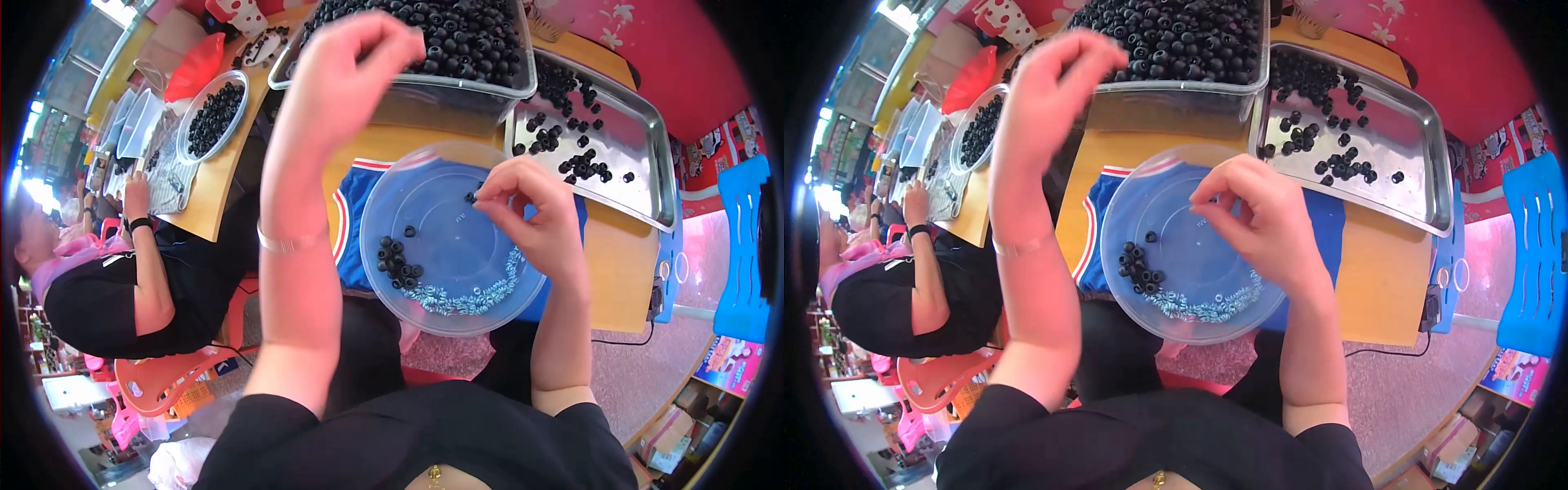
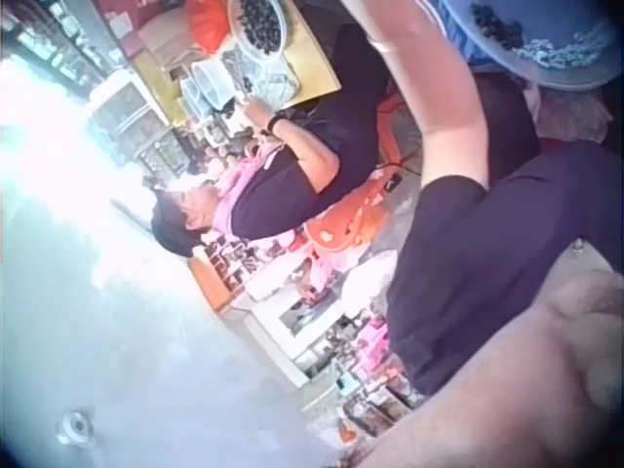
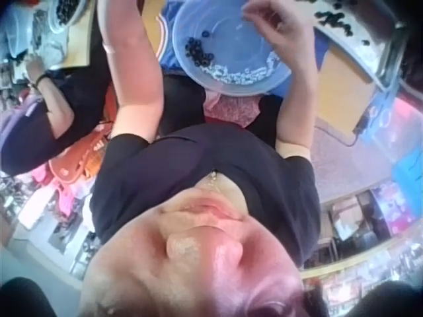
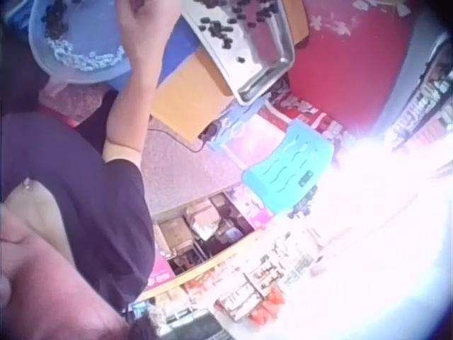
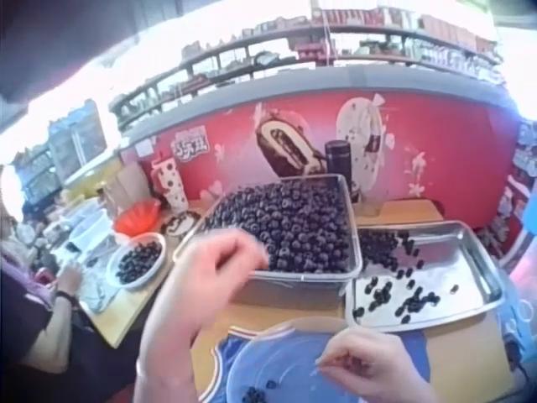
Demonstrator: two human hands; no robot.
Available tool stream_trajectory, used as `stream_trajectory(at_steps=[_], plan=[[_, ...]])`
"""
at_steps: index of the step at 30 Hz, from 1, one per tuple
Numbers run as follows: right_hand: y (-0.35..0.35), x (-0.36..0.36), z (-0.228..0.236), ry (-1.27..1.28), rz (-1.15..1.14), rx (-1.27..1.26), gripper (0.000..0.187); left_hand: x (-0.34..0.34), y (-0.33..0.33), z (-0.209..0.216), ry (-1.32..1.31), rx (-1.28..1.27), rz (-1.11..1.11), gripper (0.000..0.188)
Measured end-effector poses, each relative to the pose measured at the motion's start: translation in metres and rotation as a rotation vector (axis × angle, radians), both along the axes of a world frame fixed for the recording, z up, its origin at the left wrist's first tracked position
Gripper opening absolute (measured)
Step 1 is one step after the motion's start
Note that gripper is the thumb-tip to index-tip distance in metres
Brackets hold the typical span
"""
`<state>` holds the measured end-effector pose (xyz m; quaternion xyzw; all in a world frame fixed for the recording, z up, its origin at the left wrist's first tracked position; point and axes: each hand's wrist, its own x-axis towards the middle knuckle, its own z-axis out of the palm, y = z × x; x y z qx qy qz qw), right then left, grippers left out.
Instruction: The person sorts small black plastic or rubber components by hand, inspecting them at a workbench.
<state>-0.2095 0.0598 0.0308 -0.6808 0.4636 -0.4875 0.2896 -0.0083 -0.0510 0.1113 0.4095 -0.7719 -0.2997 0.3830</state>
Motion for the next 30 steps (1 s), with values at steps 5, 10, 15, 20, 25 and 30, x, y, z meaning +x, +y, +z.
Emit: stream_trajectory(at_steps=[5,10,15,20,25,30], plan=[[0.003,0.001,0.005,0.056,0.027,-0.051,0.013,-0.025,-0.102,0.041,-0.042,-0.133,-0.082,0.025],[0.001,-0.003,0.004,0.061,0.016,-0.074,0.012,-0.022,-0.074,0.049,0.005,-0.325,-0.170,0.024],[-0.001,-0.009,0.002,0.067,-0.031,-0.067,0.012,0.011,0.010,-0.003,-0.191,-0.163,-0.065,0.016],[-0.001,-0.006,0.009,0.052,-0.062,-0.017,0.012,0.022,0.065,-0.064,-0.723,-0.042,-0.211,0.027],[-0.003,-0.005,0.006,0.057,-0.049,-0.060,0.011,0.021,0.077,-0.098,-0.842,-0.022,-0.177,0.025],[-0.002,-0.006,0.001,0.031,-0.071,-0.066,0.012,0.014,0.075,-0.107,-0.791,-0.008,-0.134,0.019]])
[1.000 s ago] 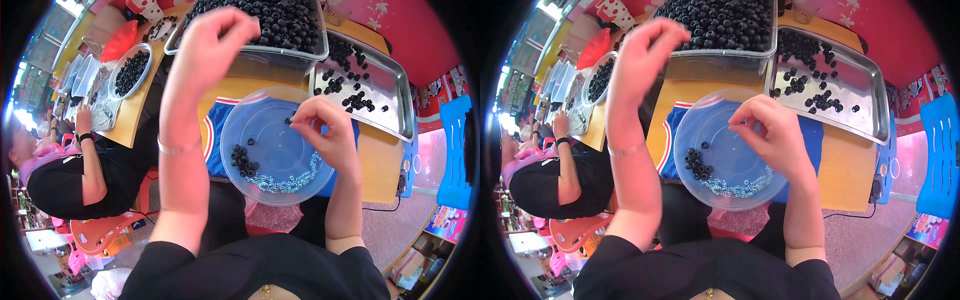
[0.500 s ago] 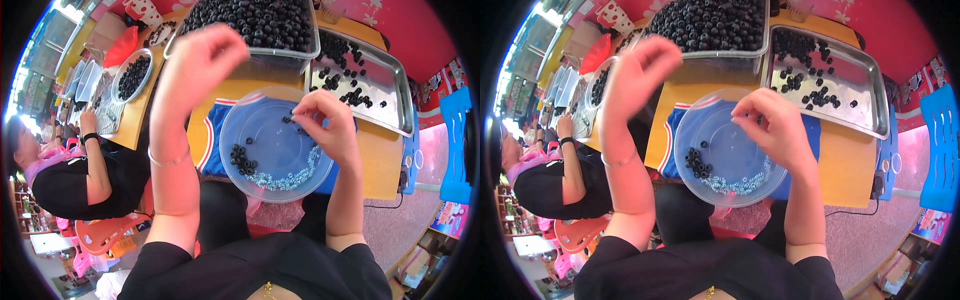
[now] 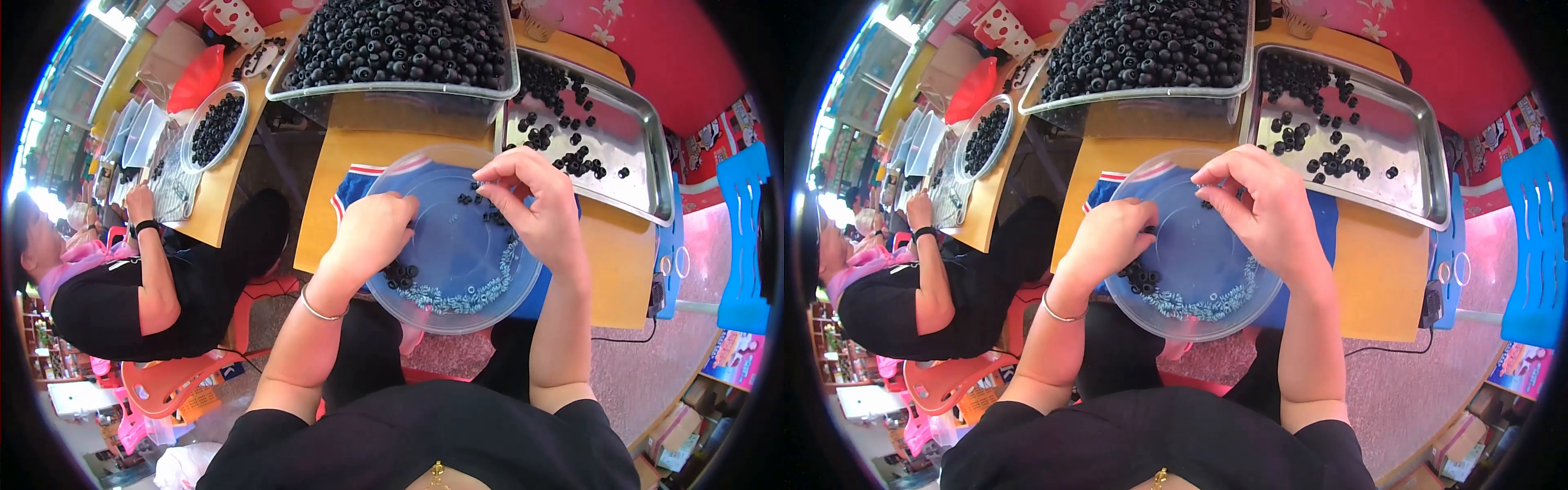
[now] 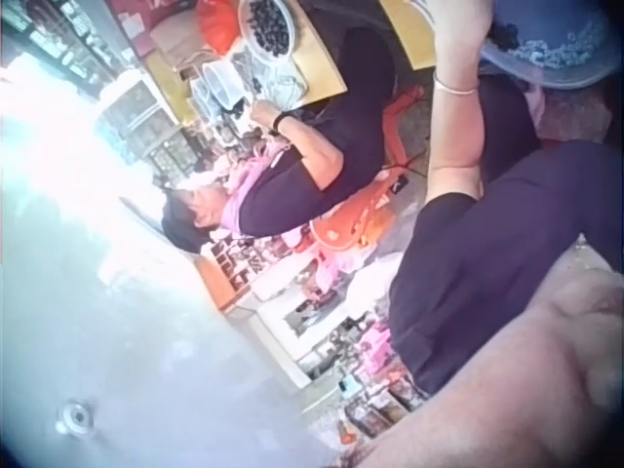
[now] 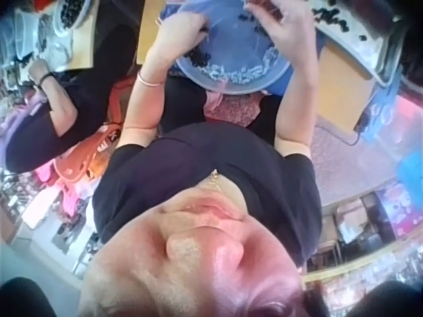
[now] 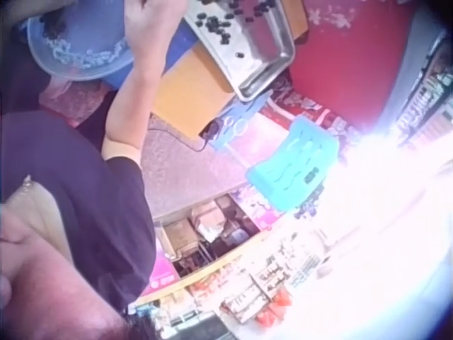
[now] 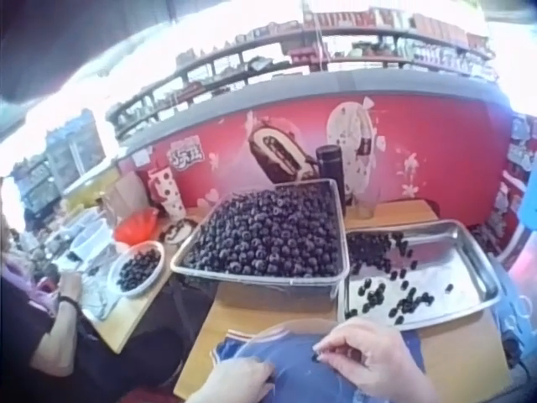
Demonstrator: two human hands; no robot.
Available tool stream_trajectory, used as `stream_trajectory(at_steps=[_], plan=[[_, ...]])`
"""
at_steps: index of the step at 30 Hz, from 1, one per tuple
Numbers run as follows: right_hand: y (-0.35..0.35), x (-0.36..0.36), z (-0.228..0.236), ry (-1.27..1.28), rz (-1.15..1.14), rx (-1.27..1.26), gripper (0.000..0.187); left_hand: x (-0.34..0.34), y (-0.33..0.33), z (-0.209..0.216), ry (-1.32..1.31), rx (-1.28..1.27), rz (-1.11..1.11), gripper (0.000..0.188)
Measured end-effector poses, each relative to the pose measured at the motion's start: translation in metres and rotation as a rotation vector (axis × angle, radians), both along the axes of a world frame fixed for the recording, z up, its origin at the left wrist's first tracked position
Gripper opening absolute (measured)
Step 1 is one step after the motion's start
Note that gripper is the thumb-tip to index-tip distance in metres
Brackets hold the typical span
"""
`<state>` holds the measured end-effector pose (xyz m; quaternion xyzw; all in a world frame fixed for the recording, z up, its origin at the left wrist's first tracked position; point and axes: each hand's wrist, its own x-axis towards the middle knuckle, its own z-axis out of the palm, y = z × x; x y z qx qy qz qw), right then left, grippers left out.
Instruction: The person sorts small black plastic or rubber components by hand, inspecting them at a workbench.
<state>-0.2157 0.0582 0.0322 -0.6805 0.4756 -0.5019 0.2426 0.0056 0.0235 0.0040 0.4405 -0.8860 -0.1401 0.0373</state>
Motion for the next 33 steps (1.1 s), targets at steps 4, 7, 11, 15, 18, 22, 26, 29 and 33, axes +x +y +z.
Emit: stream_trajectory(at_steps=[4,7,11,15,18,22,26,29,33], plan=[[0.002,0.001,0.003,-0.080,-0.043,0.009,0.013,-0.020,-0.010,0.013,0.729,0.575,0.153,0.021],[-0.001,0.000,0.000,-0.154,-0.063,-0.064,0.014,-0.036,-0.017,0.021,1.248,0.815,0.080,0.017],[-0.003,0.001,0.004,-0.199,-0.079,-0.086,0.015,-0.043,-0.019,0.022,1.500,0.960,0.002,0.018],[-0.001,0.010,0.004,-0.207,-0.057,-0.053,0.015,-0.030,-0.015,0.008,1.536,1.175,0.083,0.025],[-0.002,0.011,0.003,-0.162,-0.020,-0.058,0.014,-0.025,-0.016,0.003,1.596,1.279,0.092,0.024],[-0.003,0.011,0.002,-0.110,-0.011,-0.129,0.014,-0.026,-0.014,0.003,1.632,1.262,0.023,0.020],[-0.002,0.015,-0.001,-0.109,-0.002,-0.115,0.014,-0.025,-0.013,-0.001,1.645,1.292,-0.011,0.016],[-0.001,0.017,0.000,-0.064,-0.003,-0.131,0.015,-0.026,-0.012,-0.004,1.645,1.265,0.060,0.016],[-0.002,0.019,-0.002,-0.036,-0.006,-0.156,0.016,-0.028,-0.011,-0.005,1.664,1.274,0.077,0.017]])
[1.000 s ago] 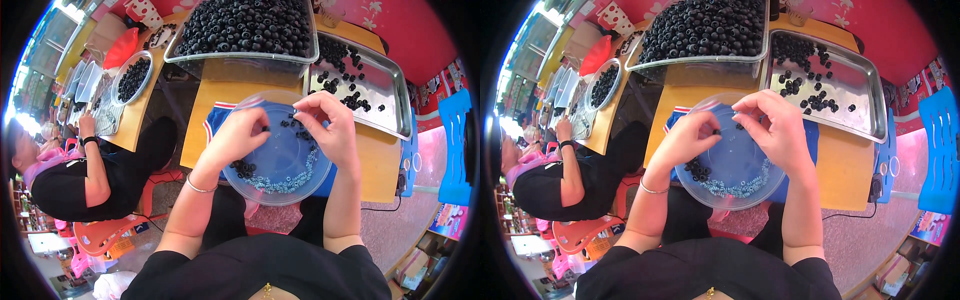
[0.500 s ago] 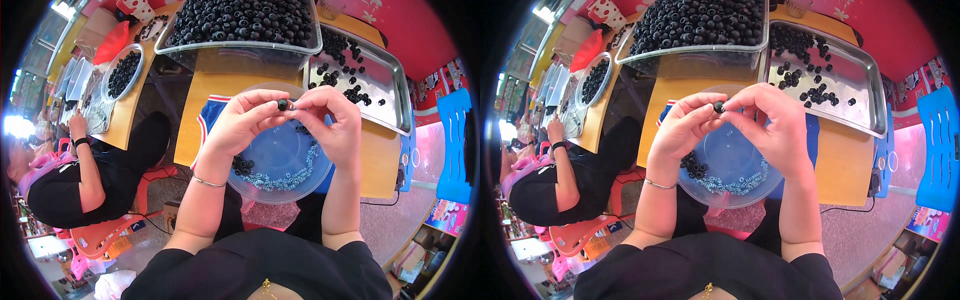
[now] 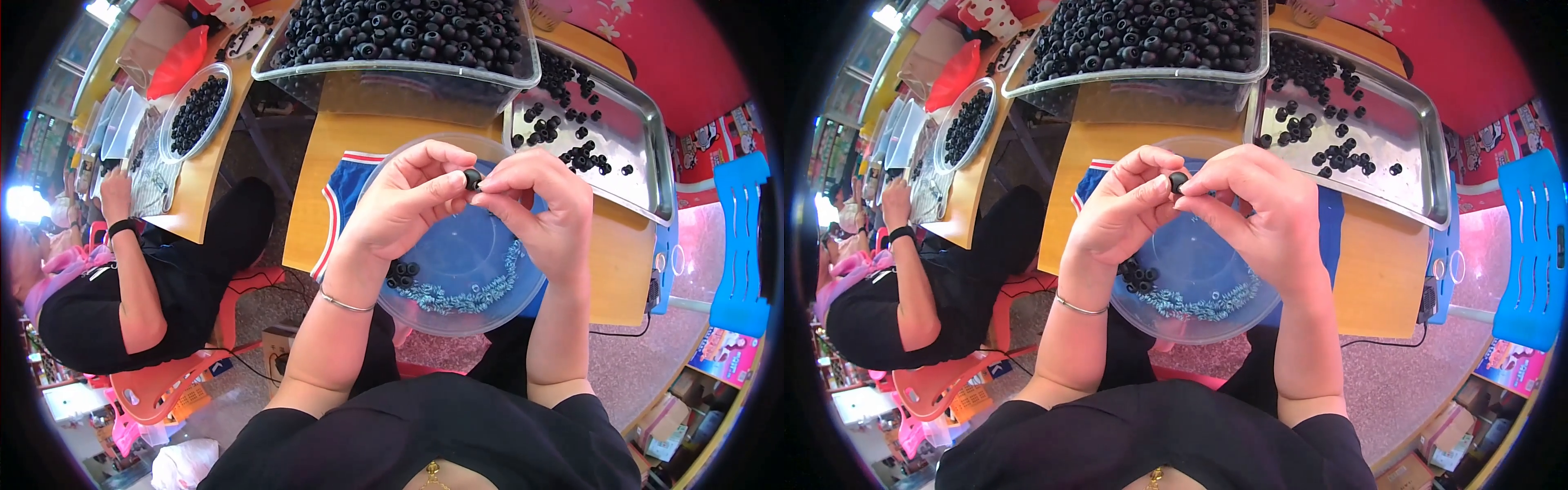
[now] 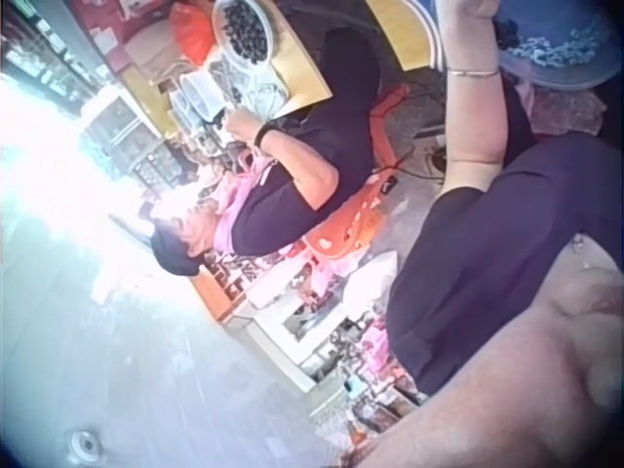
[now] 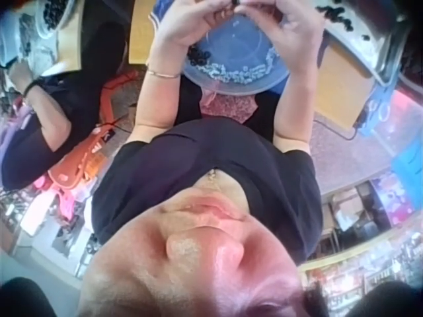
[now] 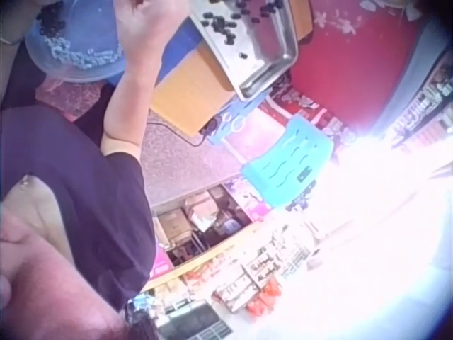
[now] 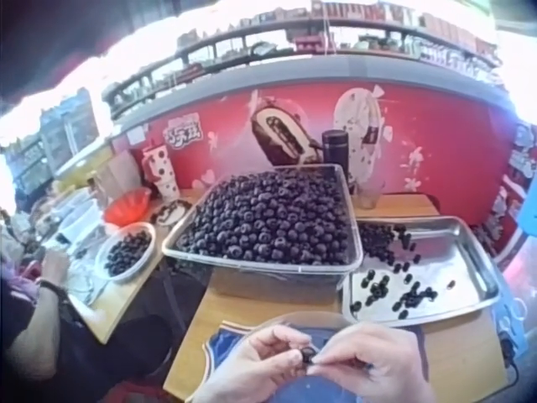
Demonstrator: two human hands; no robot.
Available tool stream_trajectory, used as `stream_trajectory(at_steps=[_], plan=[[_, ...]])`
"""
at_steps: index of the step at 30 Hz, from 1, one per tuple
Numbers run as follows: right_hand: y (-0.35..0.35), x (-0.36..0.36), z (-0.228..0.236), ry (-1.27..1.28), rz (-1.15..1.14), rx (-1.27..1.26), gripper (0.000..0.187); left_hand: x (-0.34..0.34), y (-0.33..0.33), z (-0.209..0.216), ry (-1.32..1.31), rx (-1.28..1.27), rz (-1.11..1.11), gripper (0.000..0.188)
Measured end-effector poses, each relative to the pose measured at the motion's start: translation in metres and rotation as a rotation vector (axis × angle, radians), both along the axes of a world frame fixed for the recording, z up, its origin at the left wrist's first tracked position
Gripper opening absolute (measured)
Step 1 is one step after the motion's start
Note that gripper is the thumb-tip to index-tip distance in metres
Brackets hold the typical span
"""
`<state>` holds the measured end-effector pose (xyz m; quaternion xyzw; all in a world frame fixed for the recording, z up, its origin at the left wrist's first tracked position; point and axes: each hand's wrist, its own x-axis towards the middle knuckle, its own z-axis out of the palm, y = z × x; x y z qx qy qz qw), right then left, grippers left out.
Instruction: The person sorts small black plastic or rubber components by hand, inspecting them at a workbench.
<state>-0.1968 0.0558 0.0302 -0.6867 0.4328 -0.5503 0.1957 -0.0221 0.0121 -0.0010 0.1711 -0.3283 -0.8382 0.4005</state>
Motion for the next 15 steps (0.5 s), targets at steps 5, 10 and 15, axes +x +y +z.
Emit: stream_trajectory(at_steps=[5,10,15], plan=[[0.002,0.002,0.000,0.035,-0.023,0.065,0.016,0.001,0.000,-0.004,-0.057,0.018,-0.033,0.018],[-0.002,0.000,-0.006,-0.050,-0.052,0.273,0.014,0.008,-0.005,0.000,0.103,0.141,-0.025,0.024],[-0.008,-0.007,-0.031,0.392,-0.102,0.315,0.011,0.013,-0.013,-0.010,0.106,0.174,0.036,0.026]])
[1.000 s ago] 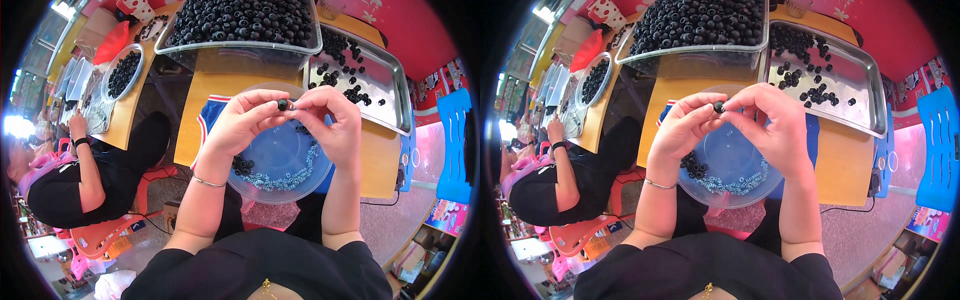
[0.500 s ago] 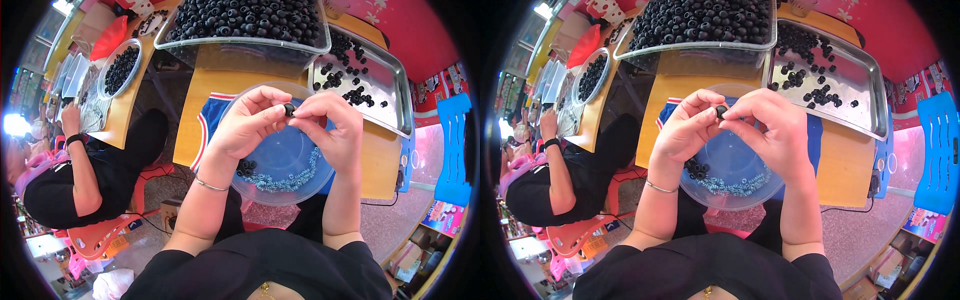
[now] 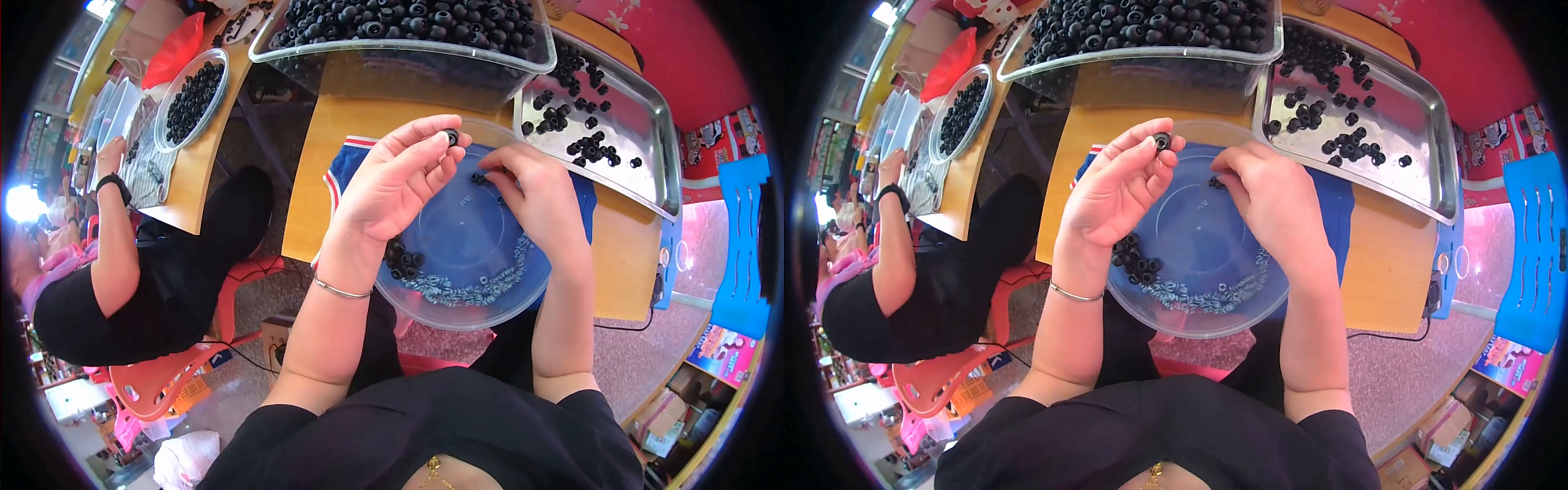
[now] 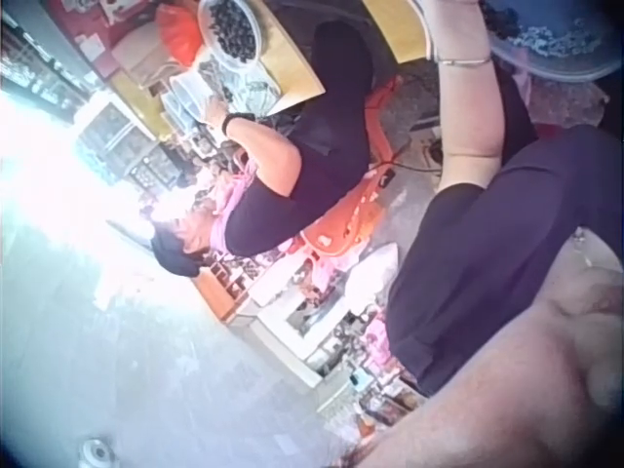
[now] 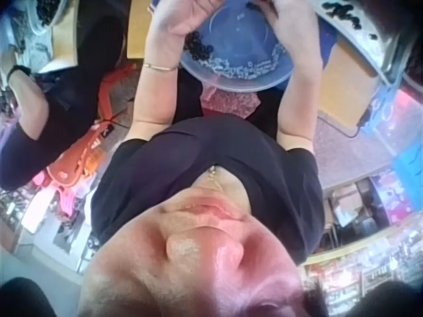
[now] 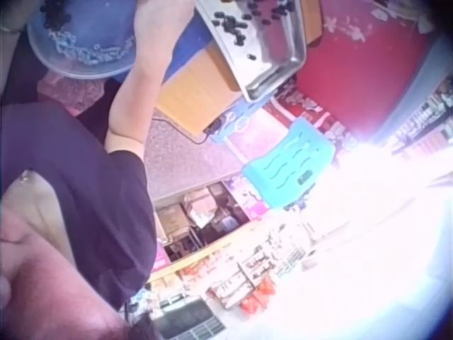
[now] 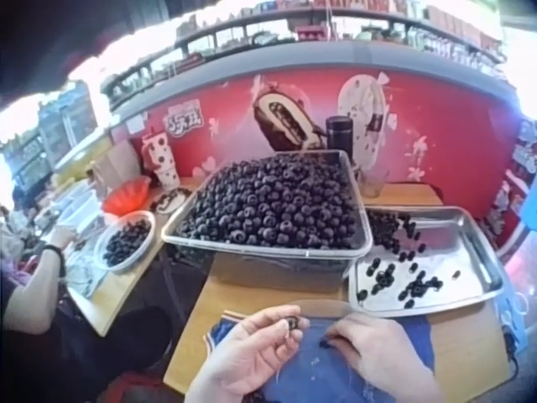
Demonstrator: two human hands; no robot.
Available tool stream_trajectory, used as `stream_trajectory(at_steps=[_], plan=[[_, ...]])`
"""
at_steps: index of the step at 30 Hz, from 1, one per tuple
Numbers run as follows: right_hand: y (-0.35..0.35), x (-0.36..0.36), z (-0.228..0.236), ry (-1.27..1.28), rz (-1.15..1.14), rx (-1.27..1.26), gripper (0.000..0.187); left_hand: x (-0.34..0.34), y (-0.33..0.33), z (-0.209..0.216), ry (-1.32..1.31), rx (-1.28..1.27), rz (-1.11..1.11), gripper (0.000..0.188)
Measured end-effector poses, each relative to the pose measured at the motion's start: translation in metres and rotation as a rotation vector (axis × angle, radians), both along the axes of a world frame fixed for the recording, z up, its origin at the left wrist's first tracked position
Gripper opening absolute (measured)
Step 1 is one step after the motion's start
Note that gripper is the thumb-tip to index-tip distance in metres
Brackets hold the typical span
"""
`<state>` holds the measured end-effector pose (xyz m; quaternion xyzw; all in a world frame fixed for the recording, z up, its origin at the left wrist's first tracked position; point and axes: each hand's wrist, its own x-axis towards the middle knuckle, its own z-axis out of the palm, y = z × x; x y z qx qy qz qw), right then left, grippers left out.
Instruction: The person sorts small black plastic or rubber components by hand, inspecting them at a workbench.
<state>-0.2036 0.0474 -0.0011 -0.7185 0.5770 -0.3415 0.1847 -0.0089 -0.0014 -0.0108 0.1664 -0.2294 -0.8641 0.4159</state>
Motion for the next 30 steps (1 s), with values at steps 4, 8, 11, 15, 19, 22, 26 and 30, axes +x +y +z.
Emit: stream_trajectory(at_steps=[4,8,11,15,19,22,26,30], plan=[[0.004,0.001,-0.006,0.176,0.026,0.016,0.015,0.000,0.000,-0.002,-0.039,-0.054,0.007,0.026],[0.004,0.005,-0.003,0.291,0.039,0.044,0.017,-0.002,0.002,-0.001,-0.053,-0.074,0.003,0.024],[0.003,0.004,-0.004,0.326,0.036,0.078,0.015,-0.004,0.003,-0.001,-0.042,-0.085,-0.019,0.023],[0.003,0.002,-0.003,0.302,0.031,0.036,0.015,-0.002,0.003,0.000,-0.017,-0.077,-0.044,0.024],[-0.002,0.000,0.004,-0.056,0.044,-0.044,0.017,-0.001,0.003,0.004,-0.042,-0.062,-0.032,0.028],[-0.002,-0.002,0.008,-0.156,0.019,-0.092,0.020,-0.002,0.003,0.004,-0.085,-0.075,-0.019,0.030],[0.001,0.002,0.013,-0.368,-0.056,-0.096,0.020,-0.002,0.003,0.002,-0.061,-0.087,-0.035,0.026],[0.003,0.001,0.016,-0.492,-0.021,-0.119,0.019,-0.001,0.003,-0.002,-0.041,-0.102,-0.061,0.025]])
